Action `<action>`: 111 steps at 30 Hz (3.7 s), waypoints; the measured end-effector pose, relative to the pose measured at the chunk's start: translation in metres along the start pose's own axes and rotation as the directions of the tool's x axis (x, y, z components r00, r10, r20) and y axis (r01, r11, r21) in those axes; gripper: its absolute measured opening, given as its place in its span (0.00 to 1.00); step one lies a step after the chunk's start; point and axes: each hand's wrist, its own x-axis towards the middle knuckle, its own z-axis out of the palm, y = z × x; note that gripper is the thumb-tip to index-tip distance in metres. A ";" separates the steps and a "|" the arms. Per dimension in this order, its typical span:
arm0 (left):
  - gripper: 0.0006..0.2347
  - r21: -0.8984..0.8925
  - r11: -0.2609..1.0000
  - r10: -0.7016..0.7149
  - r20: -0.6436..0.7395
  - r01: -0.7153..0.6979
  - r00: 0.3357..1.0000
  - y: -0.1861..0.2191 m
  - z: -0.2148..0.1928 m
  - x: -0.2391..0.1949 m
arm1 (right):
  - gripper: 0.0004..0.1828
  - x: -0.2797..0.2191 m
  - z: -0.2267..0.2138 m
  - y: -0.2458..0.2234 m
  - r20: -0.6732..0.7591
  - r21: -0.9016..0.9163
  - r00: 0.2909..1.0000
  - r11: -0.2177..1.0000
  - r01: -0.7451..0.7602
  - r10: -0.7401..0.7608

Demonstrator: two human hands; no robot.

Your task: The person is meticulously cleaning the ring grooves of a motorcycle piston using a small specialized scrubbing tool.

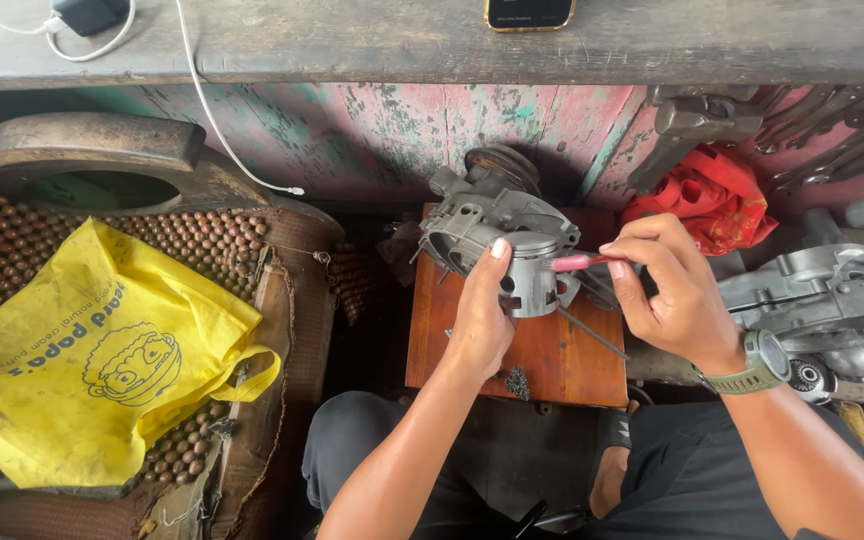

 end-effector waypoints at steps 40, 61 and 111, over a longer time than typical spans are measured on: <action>0.22 0.269 0.963 0.042 -0.037 -0.031 0.998 0.020 0.011 0.018 | 0.10 0.019 0.004 0.009 0.090 -0.017 0.996 1.000 -0.010 0.012; 0.22 0.236 0.971 0.022 0.099 -0.045 0.995 0.019 0.006 0.022 | 0.08 0.016 0.010 0.017 0.074 -0.028 0.996 0.998 0.052 -0.049; 0.23 0.068 0.997 -0.034 0.136 0.025 0.990 0.007 0.005 0.015 | 0.09 0.008 -0.001 0.015 0.070 -0.114 0.993 0.988 0.104 -0.096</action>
